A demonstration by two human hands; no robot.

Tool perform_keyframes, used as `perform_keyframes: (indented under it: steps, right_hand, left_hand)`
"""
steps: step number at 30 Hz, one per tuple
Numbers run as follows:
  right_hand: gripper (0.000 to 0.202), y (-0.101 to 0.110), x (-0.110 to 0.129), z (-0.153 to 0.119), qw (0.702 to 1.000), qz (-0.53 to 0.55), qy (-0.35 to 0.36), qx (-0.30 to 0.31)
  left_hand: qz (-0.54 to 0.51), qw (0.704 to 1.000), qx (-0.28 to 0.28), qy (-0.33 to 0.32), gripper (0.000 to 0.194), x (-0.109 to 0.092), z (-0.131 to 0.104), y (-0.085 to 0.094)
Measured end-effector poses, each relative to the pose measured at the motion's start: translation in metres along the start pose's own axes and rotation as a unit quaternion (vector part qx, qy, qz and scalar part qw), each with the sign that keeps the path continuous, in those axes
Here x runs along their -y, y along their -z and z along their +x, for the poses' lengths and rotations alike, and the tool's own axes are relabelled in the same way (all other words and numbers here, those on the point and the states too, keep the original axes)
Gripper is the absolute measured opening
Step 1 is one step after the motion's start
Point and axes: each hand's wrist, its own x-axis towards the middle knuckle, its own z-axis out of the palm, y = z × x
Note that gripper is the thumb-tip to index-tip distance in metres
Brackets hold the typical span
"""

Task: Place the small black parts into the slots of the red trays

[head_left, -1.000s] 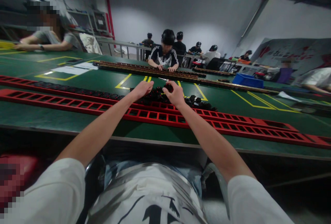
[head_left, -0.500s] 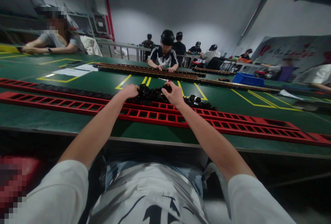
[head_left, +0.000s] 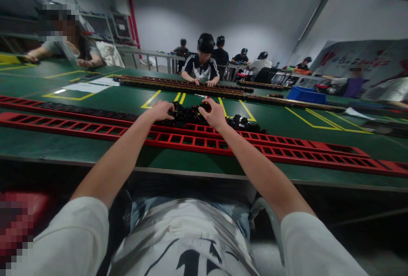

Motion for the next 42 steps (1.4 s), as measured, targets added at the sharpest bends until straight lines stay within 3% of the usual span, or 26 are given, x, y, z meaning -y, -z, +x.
perform_keyframes:
  steps: [4, 13, 19, 21, 28, 32, 37, 42]
  right_hand:
    - [0.032, 0.001, 0.001, 0.000, 1.000, -0.001, -0.004, 0.004]
    - [0.031, 0.000, 0.000, 0.000, 1.000, 0.000, -0.006, 0.004]
    - [0.031, 0.000, 0.001, 0.000, 1.000, 0.000, -0.003, 0.000]
    - [0.031, 0.000, 0.001, 0.000, 1.000, -0.002, -0.003, 0.004]
    - [0.031, 0.000, 0.001, 0.000, 1.000, -0.007, 0.000, 0.004]
    - [0.031, 0.000, 0.001, 0.000, 1.000, -0.005, 0.001, 0.005]
    - [0.031, 0.002, 0.003, 0.000, 1.000, -0.009, -0.005, 0.011]
    - [0.029, 0.002, 0.004, 0.000, 1.000, -0.010, -0.005, 0.009]
  left_hand:
    - [0.013, 1.000, 0.006, 0.006, 0.031, -0.004, 0.000, -0.003]
    - [-0.020, 0.999, -0.012, -0.028, 0.042, -0.001, -0.002, 0.000]
    - [-0.093, 0.982, -0.135, -0.098, 0.051, -0.021, -0.005, 0.016]
    - [-0.116, 0.974, -0.144, -0.133, 0.054, -0.028, -0.006, 0.019]
    - [-0.145, 0.968, -0.126, -0.163, 0.047, -0.047, -0.009, 0.017]
    - [-0.165, 0.971, -0.101, -0.140, 0.036, -0.058, -0.012, 0.018]
    - [-0.169, 0.978, -0.037, -0.119, 0.039, -0.068, -0.014, 0.017]
    - [-0.146, 0.983, -0.010, -0.107, 0.038, -0.071, -0.013, 0.015]
